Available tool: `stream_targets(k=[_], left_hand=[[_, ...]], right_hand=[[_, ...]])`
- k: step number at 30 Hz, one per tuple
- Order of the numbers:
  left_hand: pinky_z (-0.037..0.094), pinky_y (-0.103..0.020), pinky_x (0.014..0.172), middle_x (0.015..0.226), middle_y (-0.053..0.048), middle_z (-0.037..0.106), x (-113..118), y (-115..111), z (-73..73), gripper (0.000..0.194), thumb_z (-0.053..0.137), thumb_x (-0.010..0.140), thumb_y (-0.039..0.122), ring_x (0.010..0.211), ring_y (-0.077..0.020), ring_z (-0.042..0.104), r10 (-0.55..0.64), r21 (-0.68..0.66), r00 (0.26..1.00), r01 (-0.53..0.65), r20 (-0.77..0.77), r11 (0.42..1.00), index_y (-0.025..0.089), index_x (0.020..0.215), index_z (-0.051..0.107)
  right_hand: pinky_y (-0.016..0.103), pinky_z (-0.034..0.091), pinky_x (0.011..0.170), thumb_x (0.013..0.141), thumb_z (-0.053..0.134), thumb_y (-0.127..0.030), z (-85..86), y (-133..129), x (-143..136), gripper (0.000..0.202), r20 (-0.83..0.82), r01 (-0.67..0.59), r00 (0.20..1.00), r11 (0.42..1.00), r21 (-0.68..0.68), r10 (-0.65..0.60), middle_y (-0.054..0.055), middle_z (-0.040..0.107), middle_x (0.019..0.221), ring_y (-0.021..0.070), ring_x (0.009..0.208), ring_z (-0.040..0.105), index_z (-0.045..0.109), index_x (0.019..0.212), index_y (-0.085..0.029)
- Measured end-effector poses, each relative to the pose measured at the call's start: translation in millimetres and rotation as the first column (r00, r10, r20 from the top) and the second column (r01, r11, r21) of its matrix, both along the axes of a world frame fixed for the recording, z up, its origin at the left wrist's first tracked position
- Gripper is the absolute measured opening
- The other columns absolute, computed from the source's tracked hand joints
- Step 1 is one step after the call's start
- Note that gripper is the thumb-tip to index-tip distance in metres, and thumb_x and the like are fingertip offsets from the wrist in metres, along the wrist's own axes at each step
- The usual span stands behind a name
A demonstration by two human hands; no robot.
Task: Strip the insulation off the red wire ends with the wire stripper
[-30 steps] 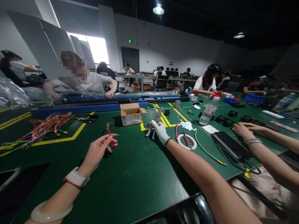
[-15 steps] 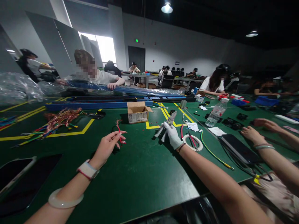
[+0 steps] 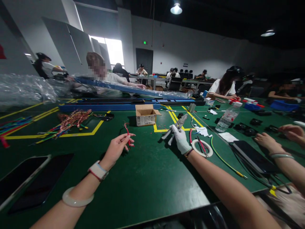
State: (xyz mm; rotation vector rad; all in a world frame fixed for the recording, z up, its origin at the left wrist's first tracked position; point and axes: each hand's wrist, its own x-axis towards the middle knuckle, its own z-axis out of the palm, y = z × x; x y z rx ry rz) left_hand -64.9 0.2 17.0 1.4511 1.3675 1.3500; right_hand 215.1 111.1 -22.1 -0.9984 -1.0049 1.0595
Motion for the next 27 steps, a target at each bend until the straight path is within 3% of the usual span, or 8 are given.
stream_targets(k=[12,17,22,27], left_hand=[[0.049,-0.025,0.053,0.082,-0.007,0.068,1.5,-1.4,0.8,0.043,0.060,0.080,0.049,0.072,-0.0196,0.066,0.051,0.023,0.999,-0.051,0.011,0.998,0.014,0.103,0.067],[0.049,-0.026,0.057,0.082,-0.007,0.068,-2.5,1.2,-2.6,0.043,0.061,0.080,0.049,0.073,-0.0193,0.065,0.113,0.051,0.993,-0.114,0.014,0.992,0.014,0.105,0.067],[0.048,-0.025,0.055,0.086,-0.008,0.068,-4.5,2.6,-5.0,0.045,0.059,0.082,0.048,0.075,-0.0192,0.064,0.126,0.051,0.992,-0.126,-0.007,0.991,0.014,0.109,0.066],[0.048,-0.025,0.052,0.085,-0.008,0.069,-3.1,1.4,-3.5,0.046,0.061,0.079,0.050,0.071,-0.0192,0.064,0.137,0.029,0.990,-0.136,-0.034,0.990,0.015,0.108,0.067]], right_hand=[[0.030,0.049,0.061,0.065,0.071,-0.057,10.8,-13.4,7.7,0.045,-0.005,-0.078,0.997,0.997,-0.026,0.078,0.002,0.066,0.071,0.0182,0.065,0.062,0.064,0.085,-0.018],[0.033,0.053,0.067,0.071,0.064,-0.062,23.4,-14.4,20.6,0.048,-0.061,-0.181,0.982,0.983,0.012,0.181,0.004,0.068,0.080,0.0209,0.076,0.065,0.064,0.093,-0.020],[0.031,0.051,0.062,0.067,0.071,-0.054,27.6,-17.0,38.0,0.043,0.145,-0.073,0.987,0.994,0.080,0.061,0.003,0.067,0.081,0.0189,0.071,0.062,0.066,0.093,-0.020],[0.031,0.048,0.066,0.069,0.072,-0.042,30.5,-23.6,38.2,0.030,0.363,-0.077,0.932,0.972,0.222,-0.009,0.002,0.067,0.081,0.0190,0.073,0.059,0.069,0.089,-0.021]])
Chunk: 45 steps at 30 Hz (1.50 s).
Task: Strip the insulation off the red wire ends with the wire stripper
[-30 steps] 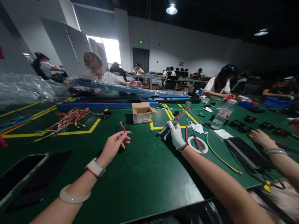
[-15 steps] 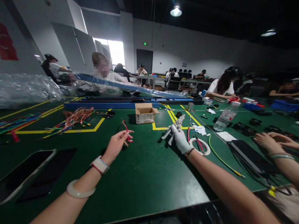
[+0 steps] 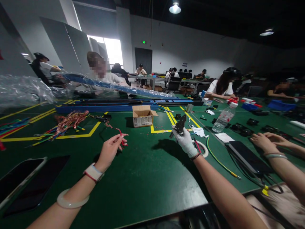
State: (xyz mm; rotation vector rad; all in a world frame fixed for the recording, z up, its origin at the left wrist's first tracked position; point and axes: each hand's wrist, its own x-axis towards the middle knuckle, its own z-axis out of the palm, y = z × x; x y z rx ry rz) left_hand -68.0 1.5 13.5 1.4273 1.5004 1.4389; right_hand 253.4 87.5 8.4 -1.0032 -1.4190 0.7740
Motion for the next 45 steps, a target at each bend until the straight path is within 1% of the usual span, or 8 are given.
stream_targets(k=[6,11,15,23,26,29,36,45], left_hand=[[0.049,-0.025,0.054,0.084,-0.007,0.069,4.1,-3.3,4.7,0.044,0.061,0.079,0.049,0.068,-0.0178,0.063,-0.019,-0.023,1.000,0.018,-0.023,1.000,0.015,0.106,0.068],[0.050,-0.025,0.052,0.082,-0.007,0.069,5.4,-3.2,4.8,0.045,0.062,0.077,0.051,0.066,-0.0181,0.064,-0.019,-0.044,0.999,0.017,-0.044,0.999,0.016,0.104,0.069],[0.050,-0.025,0.051,0.082,-0.007,0.070,5.2,-2.7,3.6,0.044,0.063,0.076,0.052,0.066,-0.0192,0.065,-0.015,-0.039,0.999,0.013,-0.051,0.999,0.016,0.101,0.068],[0.053,-0.029,0.055,0.082,-0.007,0.070,7.6,-4.2,7.2,0.044,0.063,0.074,0.055,0.068,-0.0220,0.064,0.001,-0.060,0.998,-0.004,-0.058,0.998,0.019,0.099,0.068],[0.053,-0.030,0.056,0.083,-0.007,0.071,5.0,-1.7,5.9,0.045,0.062,0.075,0.055,0.069,-0.0218,0.064,0.015,-0.072,0.996,-0.022,-0.085,0.997,0.019,0.101,0.068],[0.054,-0.030,0.057,0.084,-0.007,0.071,2.0,0.1,4.3,0.044,0.062,0.076,0.054,0.066,-0.0206,0.063,0.037,-0.077,0.995,-0.044,-0.095,0.996,0.018,0.101,0.068],[0.058,-0.036,0.064,0.092,-0.010,0.073,4.1,-5.0,10.5,0.044,0.062,0.078,0.053,0.067,-0.0216,0.067,-0.030,-0.136,0.999,0.026,-0.023,0.990,0.016,0.100,0.066],[0.060,-0.037,0.066,0.098,-0.011,0.071,14.3,-8.0,6.7,0.040,0.060,0.081,0.048,0.079,-0.0246,0.069,-0.100,-0.117,0.995,0.100,0.005,0.988,0.014,0.103,0.065]], right_hand=[[0.025,0.038,0.043,0.071,0.069,-0.041,-10.2,6.1,-0.9,0.032,-0.054,-0.110,0.993,0.980,-0.167,0.102,-0.003,0.060,0.063,0.0110,0.046,0.047,0.064,0.096,-0.022],[0.021,0.032,0.036,0.065,0.074,-0.039,-20.0,14.5,9.4,0.051,-0.120,-0.290,0.956,0.924,-0.248,0.268,-0.001,0.065,0.071,0.0130,0.052,0.055,0.061,0.110,-0.022],[0.019,0.030,0.037,0.067,0.073,-0.040,-19.7,13.6,9.3,0.037,-0.123,-0.339,0.940,0.900,-0.273,0.317,-0.001,0.064,0.065,0.0119,0.052,0.054,0.068,0.097,-0.020],[0.022,0.040,0.044,0.078,0.054,-0.062,-1.0,4.2,2.2,0.046,-0.379,-0.251,0.909,0.953,-0.171,0.171,0.005,0.069,0.091,0.0189,0.077,0.064,0.064,0.104,-0.025],[0.024,0.042,0.046,0.078,0.056,-0.057,7.8,1.0,5.4,0.041,-0.520,-0.223,0.846,0.965,-0.136,0.122,0.006,0.069,0.091,0.0200,0.077,0.065,0.064,0.103,-0.025],[0.024,0.046,0.049,0.074,0.066,-0.046,8.9,-2.1,6.5,0.034,-0.401,-0.227,0.906,0.957,-0.181,0.139,0.004,0.069,0.090,0.0179,0.071,0.064,0.066,0.098,-0.023],[0.019,0.033,0.032,0.076,0.063,-0.050,-1.6,-11.9,-5.3,0.042,-0.370,-0.438,0.875,0.835,-0.334,0.311,0.006,0.068,0.096,0.0167,0.061,0.064,0.061,0.107,-0.021],[0.018,0.039,0.037,0.079,0.065,-0.042,-11.6,-15.8,-11.5,0.040,-0.407,-0.543,0.820,0.773,-0.328,0.403,0.005,0.067,0.092,0.0076,0.047,0.054,0.058,0.111,-0.019]])
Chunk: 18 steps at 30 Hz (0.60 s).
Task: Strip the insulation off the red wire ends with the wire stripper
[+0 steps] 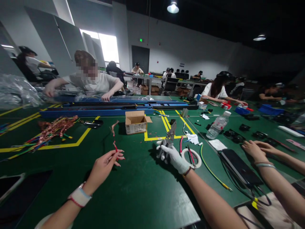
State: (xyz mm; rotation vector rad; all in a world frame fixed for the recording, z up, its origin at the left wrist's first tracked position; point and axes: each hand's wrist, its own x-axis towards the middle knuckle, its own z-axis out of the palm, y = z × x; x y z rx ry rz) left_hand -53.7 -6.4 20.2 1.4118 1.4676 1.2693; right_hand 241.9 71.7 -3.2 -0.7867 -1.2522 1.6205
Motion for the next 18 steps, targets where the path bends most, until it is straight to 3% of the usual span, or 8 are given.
stream_targets(k=[5,12,18], left_hand=[[0.058,-0.034,0.063,0.094,-0.010,0.070,-1.5,1.6,-2.5,0.039,0.059,0.083,0.043,0.075,-0.0222,0.067,-0.015,0.005,0.999,0.015,-0.039,1.000,0.014,0.109,0.066],[0.049,-0.024,0.049,0.083,-0.006,0.065,0.6,-0.3,-8.2,0.036,0.057,0.085,0.040,0.066,-0.0168,0.061,-0.091,-0.035,0.992,0.088,-0.085,0.996,0.016,0.110,0.067],[0.045,-0.022,0.046,0.078,-0.004,0.062,15.4,-0.9,5.3,0.036,0.056,0.085,0.039,0.061,-0.0145,0.058,-0.129,-0.092,0.991,0.125,-0.033,0.988,0.014,0.109,0.066]], right_hand=[[0.028,0.050,0.061,0.076,0.069,-0.040,-8.6,-3.0,-12.6,0.045,-0.034,-0.093,0.995,0.995,-0.021,0.092,0.008,0.067,0.105,0.0121,0.061,0.062,0.057,0.114,-0.020],[0.027,0.047,0.065,0.077,0.068,-0.040,-3.0,-9.0,-13.6,0.042,0.123,-0.032,0.992,0.991,0.129,0.016,0.004,0.063,0.097,0.0110,0.064,0.056,0.058,0.113,-0.020],[0.026,0.045,0.067,0.079,0.067,-0.038,-11.9,-9.8,-16.8,0.041,0.117,0.024,0.992,0.990,0.140,-0.041,0.003,0.059,0.099,0.0105,0.068,0.051,0.057,0.116,-0.023]])
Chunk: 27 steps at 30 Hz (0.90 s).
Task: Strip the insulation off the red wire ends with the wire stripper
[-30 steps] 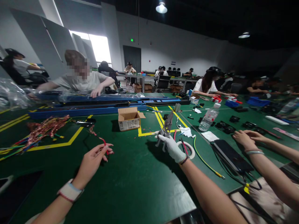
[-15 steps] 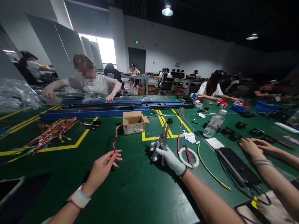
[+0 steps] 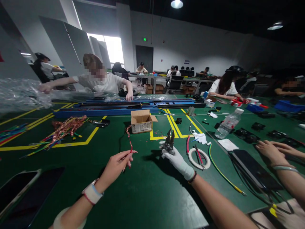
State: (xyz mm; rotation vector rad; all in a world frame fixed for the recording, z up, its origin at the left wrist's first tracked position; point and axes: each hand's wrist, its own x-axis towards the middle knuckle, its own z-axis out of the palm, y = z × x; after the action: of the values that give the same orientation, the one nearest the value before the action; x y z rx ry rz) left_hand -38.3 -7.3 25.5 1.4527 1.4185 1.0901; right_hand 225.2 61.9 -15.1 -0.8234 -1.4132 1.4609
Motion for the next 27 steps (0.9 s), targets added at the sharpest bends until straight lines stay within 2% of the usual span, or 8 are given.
stream_targets(k=[5,8,11,15,18,22,24,27], left_hand=[[0.045,-0.022,0.046,0.077,-0.003,0.061,12.7,-1.3,13.3,0.034,0.055,0.086,0.040,0.058,-0.0133,0.056,0.003,0.007,0.996,-0.004,0.089,1.000,0.014,0.106,0.063],[0.048,-0.024,0.049,0.077,-0.002,0.061,19.2,-3.5,18.1,0.030,0.053,0.087,0.039,0.059,-0.0138,0.058,0.005,0.051,0.991,-0.012,0.133,0.999,0.015,0.102,0.062],[0.049,-0.025,0.051,0.079,-0.003,0.061,24.3,-5.6,20.1,0.027,0.052,0.089,0.038,0.062,-0.0146,0.059,0.005,0.103,0.988,-0.022,0.155,0.994,0.016,0.101,0.061],[0.047,-0.023,0.052,0.080,-0.002,0.060,27.2,-11.2,21.8,0.025,0.052,0.090,0.038,0.063,-0.0136,0.058,0.035,0.147,0.983,-0.062,0.183,0.987,0.017,0.102,0.060],[0.044,-0.020,0.050,0.077,0.000,0.059,31.2,-17.5,28.6,0.024,0.054,0.090,0.039,0.060,-0.0110,0.055,0.060,0.172,0.959,-0.111,0.277,0.979,0.018,0.100,0.060],[0.037,-0.016,0.044,0.071,0.002,0.055,45.4,-20.0,42.5,0.024,0.061,0.085,0.039,0.054,-0.0077,0.048,0.045,0.083,0.854,-0.103,0.519,0.991,0.018,0.095,0.060],[0.034,-0.014,0.042,0.069,0.003,0.054,54.0,-16.3,44.1,0.022,0.066,0.082,0.033,0.051,-0.0060,0.045,0.015,-0.017,0.778,-0.006,0.628,1.000,0.016,0.093,0.061],[0.033,-0.012,0.042,0.068,0.003,0.052,63.3,-6.4,34.1,0.016,0.069,0.080,0.019,0.048,-0.0029,0.040,-0.019,-0.110,0.653,0.156,0.757,0.982,0.012,0.092,0.061]], right_hand=[[0.027,0.046,0.067,0.084,0.060,-0.039,0.5,-1.0,3.6,0.038,0.081,0.007,0.997,0.996,0.086,-0.014,0.004,0.060,0.101,0.0112,0.070,0.052,0.055,0.118,-0.022],[0.032,0.048,0.082,0.087,0.055,-0.039,0.7,-0.3,8.2,0.039,0.199,0.026,0.977,0.975,0.220,-0.071,0.006,0.060,0.111,0.0168,0.091,0.058,0.052,0.122,-0.023],[0.038,0.040,0.101,0.089,0.052,-0.035,2.5,0.3,12.0,0.041,0.289,0.068,0.937,0.916,0.396,-0.194,0.008,0.055,0.125,0.0205,0.115,0.051,0.048,0.128,-0.024],[0.039,0.039,0.103,0.088,0.051,-0.027,8.6,-0.9,14.5,0.042,0.392,0.055,0.864,0.832,0.552,-0.317,0.008,0.054,0.124,0.0201,0.114,0.052,0.047,0.129,-0.024],[0.037,0.042,0.099,0.087,0.048,-0.022,11.4,-2.0,13.8,0.041,0.434,0.003,0.845,0.814,0.581,-0.312,0.007,0.055,0.119,0.0190,0.109,0.054,0.047,0.128,-0.023],[0.036,0.040,0.101,0.087,0.046,-0.021,11.4,-2.7,9.2,0.042,0.470,-0.033,0.835,0.827,0.561,-0.286,0.008,0.053,0.122,0.0186,0.113,0.052,0.045,0.129,-0.021],[0.036,0.039,0.101,0.087,0.045,-0.020,10.6,-2.4,7.9,0.043,0.484,-0.018,0.823,0.839,0.544,-0.296,0.008,0.052,0.124,0.0185,0.114,0.050,0.043,0.130,-0.021],[0.037,0.039,0.100,0.085,0.044,-0.016,9.4,-0.5,10.5,0.046,0.545,-0.023,0.773,0.844,0.535,-0.325,0.009,0.052,0.126,0.0190,0.116,0.049,0.042,0.131,-0.020]])
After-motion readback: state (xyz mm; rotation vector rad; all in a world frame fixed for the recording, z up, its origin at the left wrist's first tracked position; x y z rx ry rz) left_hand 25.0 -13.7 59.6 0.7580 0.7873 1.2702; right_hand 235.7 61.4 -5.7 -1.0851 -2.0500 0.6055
